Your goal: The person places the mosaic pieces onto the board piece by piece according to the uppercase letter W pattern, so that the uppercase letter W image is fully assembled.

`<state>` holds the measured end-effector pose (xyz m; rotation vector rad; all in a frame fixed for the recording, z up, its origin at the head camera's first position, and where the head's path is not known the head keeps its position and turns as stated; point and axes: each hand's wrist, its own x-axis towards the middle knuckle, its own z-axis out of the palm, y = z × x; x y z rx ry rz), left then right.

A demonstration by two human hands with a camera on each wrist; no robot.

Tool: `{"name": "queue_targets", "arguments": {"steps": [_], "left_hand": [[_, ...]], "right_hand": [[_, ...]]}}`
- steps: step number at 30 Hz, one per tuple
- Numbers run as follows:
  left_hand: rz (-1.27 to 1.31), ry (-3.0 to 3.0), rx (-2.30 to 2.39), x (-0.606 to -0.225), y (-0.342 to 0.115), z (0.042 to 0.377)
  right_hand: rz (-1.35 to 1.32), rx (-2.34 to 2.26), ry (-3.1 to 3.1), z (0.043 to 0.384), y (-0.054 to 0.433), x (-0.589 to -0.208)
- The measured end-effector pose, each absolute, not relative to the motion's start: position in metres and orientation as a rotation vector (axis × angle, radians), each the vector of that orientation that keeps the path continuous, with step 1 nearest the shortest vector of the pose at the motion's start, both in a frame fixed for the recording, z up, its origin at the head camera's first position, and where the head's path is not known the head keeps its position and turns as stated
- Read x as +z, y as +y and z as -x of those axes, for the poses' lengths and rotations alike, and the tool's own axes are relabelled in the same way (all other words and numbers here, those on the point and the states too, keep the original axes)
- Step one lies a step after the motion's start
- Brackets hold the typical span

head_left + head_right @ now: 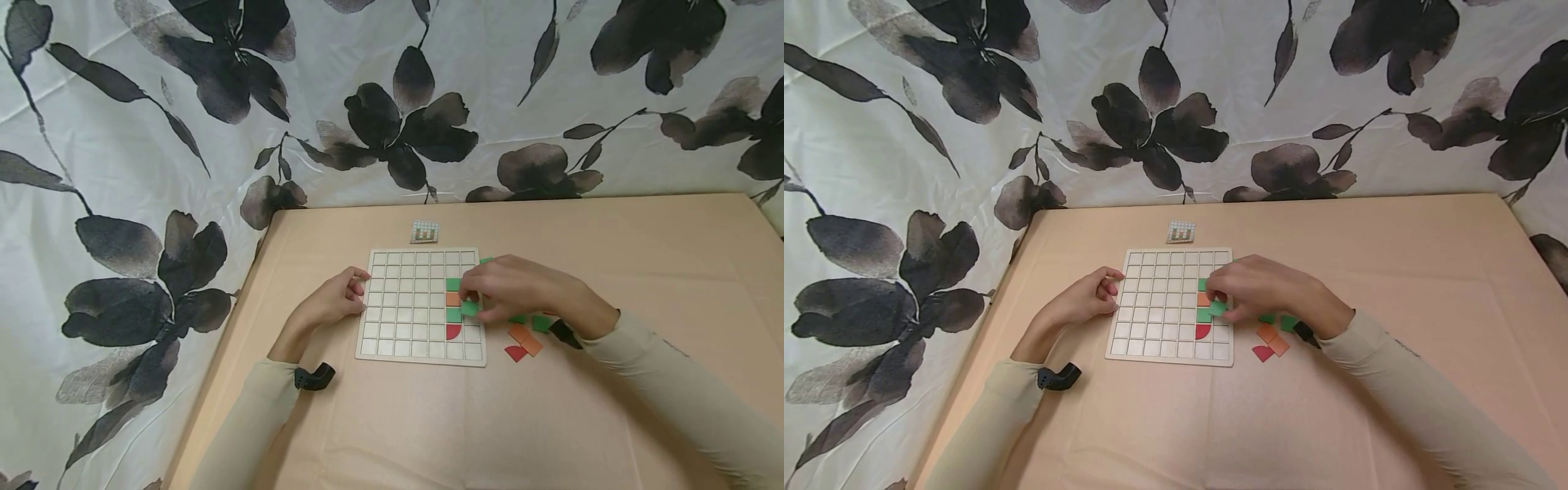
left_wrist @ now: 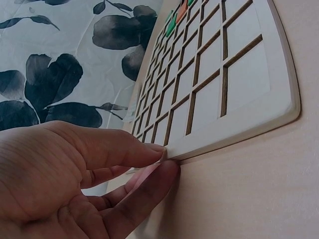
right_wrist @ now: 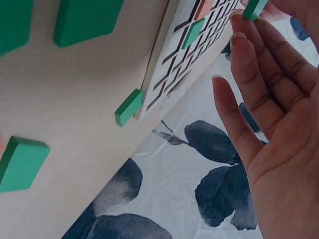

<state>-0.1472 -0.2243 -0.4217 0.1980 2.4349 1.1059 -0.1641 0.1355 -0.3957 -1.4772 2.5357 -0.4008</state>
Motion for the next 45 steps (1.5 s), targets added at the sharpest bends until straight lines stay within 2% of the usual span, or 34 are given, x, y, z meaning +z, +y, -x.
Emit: {"name": "queue_targets", "arguments": {"steps": [45], "left_hand": [[-0.199, 2.426, 1.1, -0.422, -0.224, 0.149]], "right_hand": [[1.63, -0.294, 2.397, 0.16, 0.085, -0.41]]}}
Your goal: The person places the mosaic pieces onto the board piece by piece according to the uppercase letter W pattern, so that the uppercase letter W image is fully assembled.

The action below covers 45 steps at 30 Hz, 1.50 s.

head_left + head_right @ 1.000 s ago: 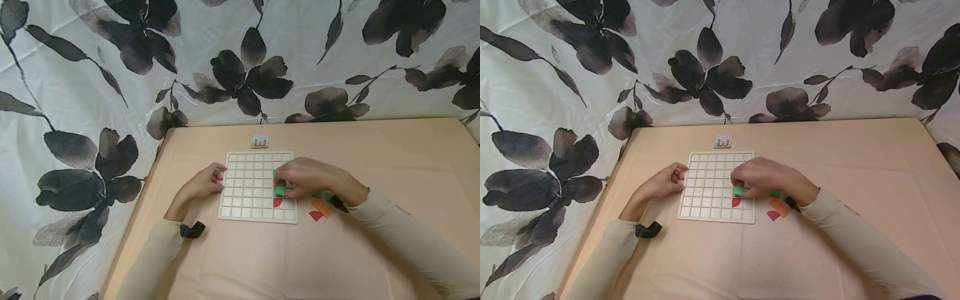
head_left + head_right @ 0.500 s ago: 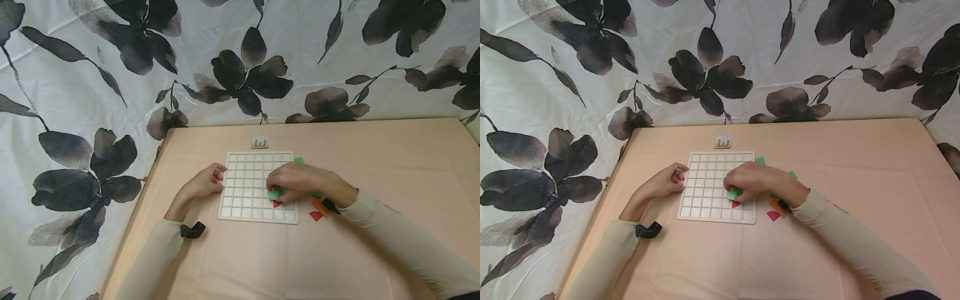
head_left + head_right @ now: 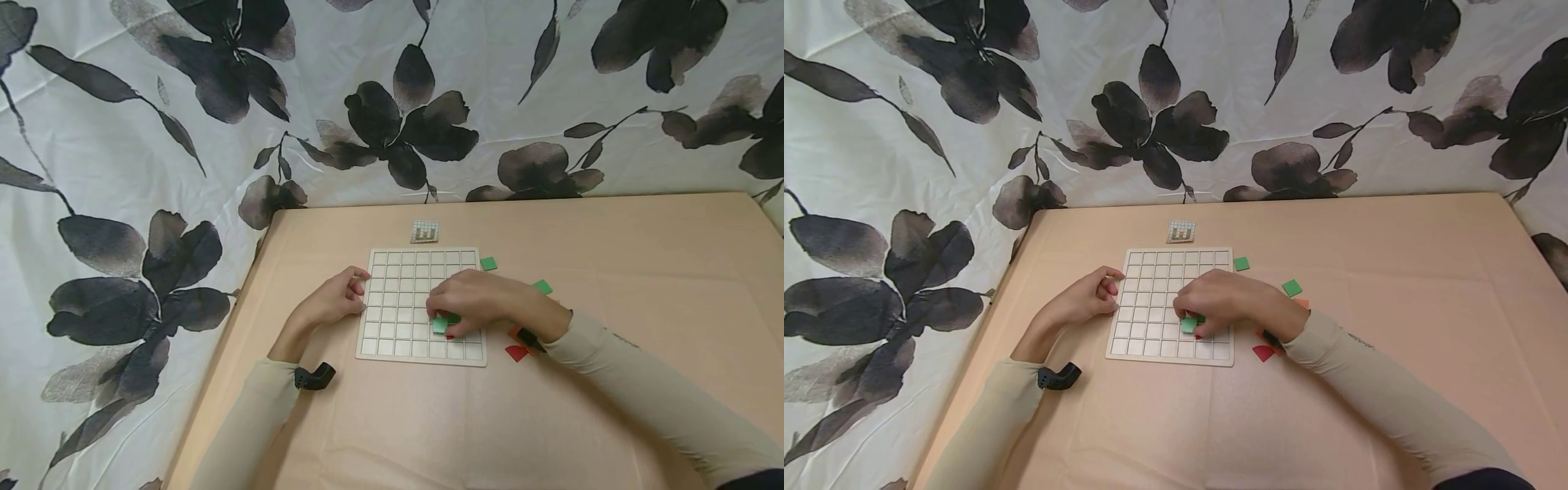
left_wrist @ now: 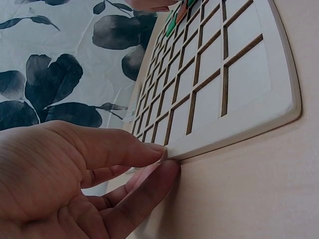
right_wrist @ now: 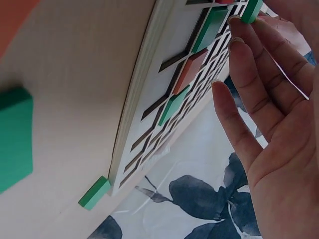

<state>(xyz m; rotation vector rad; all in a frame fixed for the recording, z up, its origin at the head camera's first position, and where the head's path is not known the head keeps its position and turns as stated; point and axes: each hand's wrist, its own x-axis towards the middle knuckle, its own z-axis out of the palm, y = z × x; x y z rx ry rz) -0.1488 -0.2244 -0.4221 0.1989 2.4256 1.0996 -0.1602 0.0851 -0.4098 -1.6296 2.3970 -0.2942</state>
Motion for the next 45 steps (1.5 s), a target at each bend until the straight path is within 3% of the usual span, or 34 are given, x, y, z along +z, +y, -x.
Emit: {"name": "queue_targets", "arguments": {"steps": [24, 45], "left_hand": [[-0.181, 2.423, 1.109, -0.424, -0.223, 0.148], [-0.219, 2.445, 1.119, -0.422, -0.225, 0.147]], "right_hand": [[1.7, -0.276, 2.384, 0.157, 0.083, -0.416], [1.589, -0.352, 2.475, 0.157, 0.124, -0.416]]}}
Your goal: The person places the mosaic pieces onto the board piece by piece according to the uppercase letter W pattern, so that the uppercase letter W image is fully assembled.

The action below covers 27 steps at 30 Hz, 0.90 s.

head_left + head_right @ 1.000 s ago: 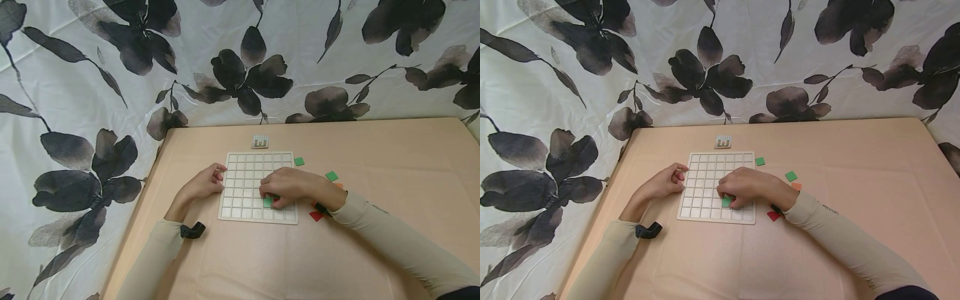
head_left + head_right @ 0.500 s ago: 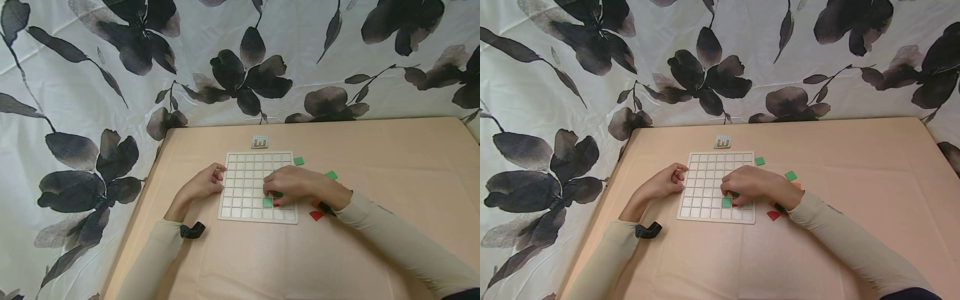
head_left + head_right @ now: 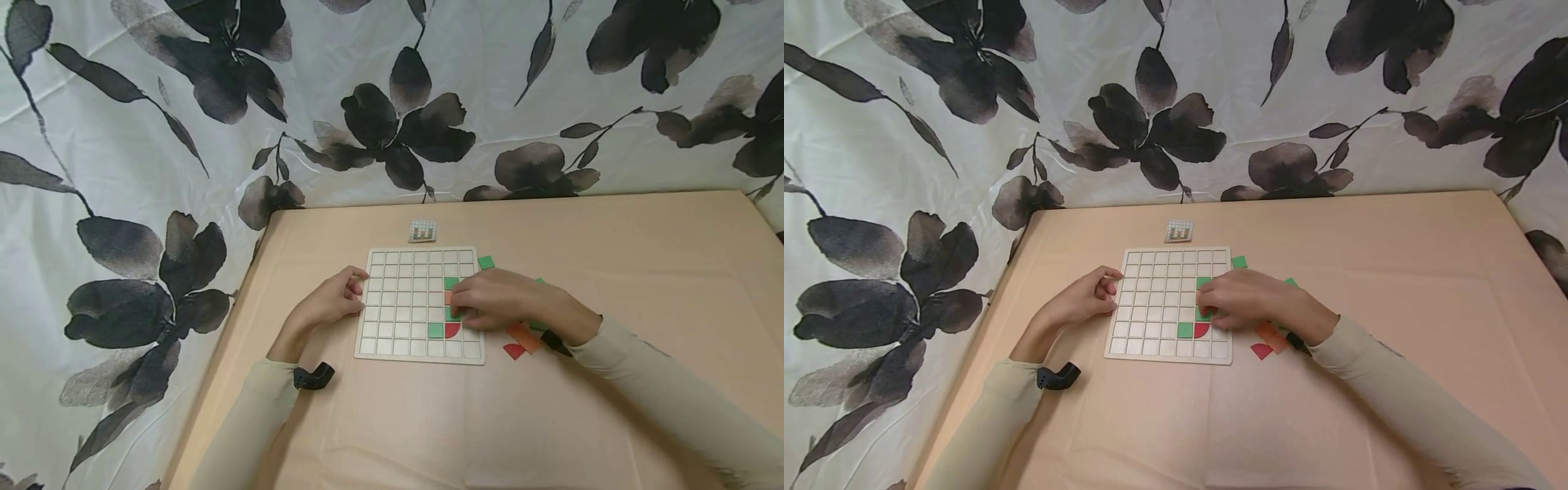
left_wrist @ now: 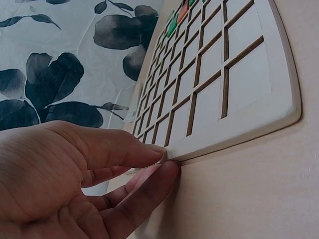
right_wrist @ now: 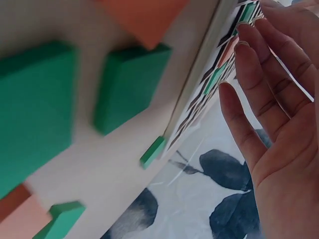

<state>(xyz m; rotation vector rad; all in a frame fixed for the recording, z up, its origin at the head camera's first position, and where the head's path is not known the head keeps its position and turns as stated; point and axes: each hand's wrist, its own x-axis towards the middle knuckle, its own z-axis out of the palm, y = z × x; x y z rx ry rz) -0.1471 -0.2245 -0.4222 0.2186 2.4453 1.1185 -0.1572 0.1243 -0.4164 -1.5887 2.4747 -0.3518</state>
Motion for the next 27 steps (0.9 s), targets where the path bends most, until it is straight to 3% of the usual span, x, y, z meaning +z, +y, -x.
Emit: {"name": "queue_targets", "arguments": {"steps": [27], "left_hand": [[-0.216, 2.449, 1.085, -0.422, -0.225, 0.147]], "right_hand": [[1.309, -0.418, 2.5, 0.14, 0.19, -0.411]]}}
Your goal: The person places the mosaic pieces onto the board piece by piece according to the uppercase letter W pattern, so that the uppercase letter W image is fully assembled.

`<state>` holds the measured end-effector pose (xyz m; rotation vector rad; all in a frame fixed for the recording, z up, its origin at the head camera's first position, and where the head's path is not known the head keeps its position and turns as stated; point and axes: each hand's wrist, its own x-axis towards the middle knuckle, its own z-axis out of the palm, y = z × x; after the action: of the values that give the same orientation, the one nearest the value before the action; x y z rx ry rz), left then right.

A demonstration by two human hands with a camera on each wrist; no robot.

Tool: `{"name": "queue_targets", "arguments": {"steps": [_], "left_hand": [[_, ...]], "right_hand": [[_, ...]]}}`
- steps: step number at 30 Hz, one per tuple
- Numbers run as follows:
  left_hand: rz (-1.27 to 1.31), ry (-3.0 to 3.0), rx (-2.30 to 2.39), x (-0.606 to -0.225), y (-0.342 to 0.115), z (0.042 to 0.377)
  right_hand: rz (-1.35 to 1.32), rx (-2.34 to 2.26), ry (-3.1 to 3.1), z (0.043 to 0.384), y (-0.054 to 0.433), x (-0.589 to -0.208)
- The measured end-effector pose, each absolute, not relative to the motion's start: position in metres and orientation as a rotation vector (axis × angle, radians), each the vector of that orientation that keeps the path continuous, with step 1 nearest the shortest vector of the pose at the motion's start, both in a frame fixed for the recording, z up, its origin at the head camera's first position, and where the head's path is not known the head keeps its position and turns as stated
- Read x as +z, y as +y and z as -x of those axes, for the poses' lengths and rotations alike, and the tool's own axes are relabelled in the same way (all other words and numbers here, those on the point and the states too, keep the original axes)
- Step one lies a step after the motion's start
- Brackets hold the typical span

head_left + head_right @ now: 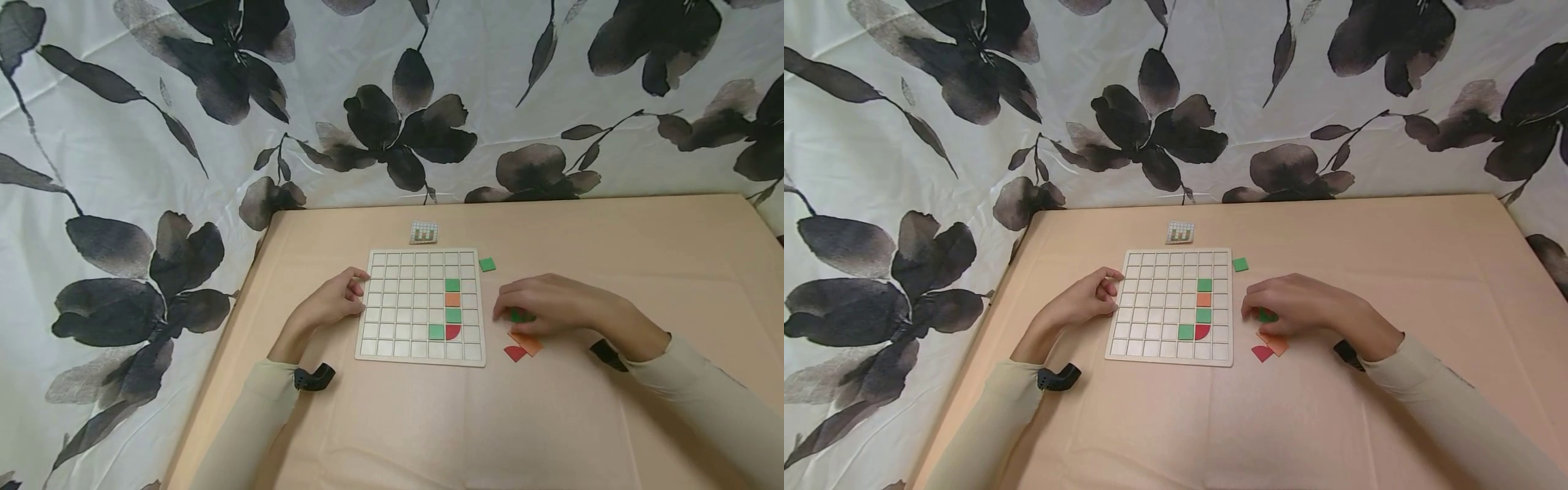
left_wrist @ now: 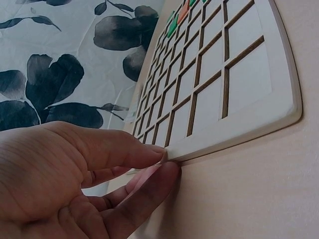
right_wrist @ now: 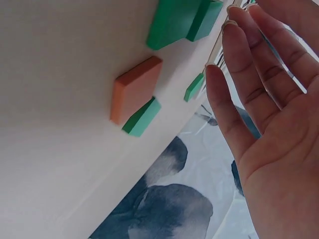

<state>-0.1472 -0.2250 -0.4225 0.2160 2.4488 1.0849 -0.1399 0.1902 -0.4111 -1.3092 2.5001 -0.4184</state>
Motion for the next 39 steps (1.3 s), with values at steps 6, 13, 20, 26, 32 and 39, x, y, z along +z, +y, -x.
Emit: {"name": "queue_targets", "arguments": {"steps": [6, 13, 20, 26, 32, 39], "left_hand": [[-0.225, 2.456, 1.07, -0.422, -0.225, 0.147], [-0.229, 2.458, 1.061, -0.422, -0.226, 0.147], [-0.224, 2.444, 1.077, -0.42, -0.226, 0.146], [-0.224, 2.44, 1.083, -0.421, -0.227, 0.146], [-0.214, 2.438, 1.085, -0.421, -0.227, 0.146], [-0.204, 2.445, 1.081, -0.421, -0.227, 0.146]], "right_hand": [[1.316, -0.457, 2.502, 0.136, 0.202, -0.417], [1.395, -0.493, 2.487, 0.13, 0.208, -0.42], [1.406, -0.476, 2.461, 0.129, 0.206, -0.42], [1.395, -0.481, 2.443, 0.13, 0.206, -0.42], [1.38, -0.491, 2.433, 0.133, 0.207, -0.419], [1.335, -0.5, 2.404, 0.133, 0.207, -0.417]]}}
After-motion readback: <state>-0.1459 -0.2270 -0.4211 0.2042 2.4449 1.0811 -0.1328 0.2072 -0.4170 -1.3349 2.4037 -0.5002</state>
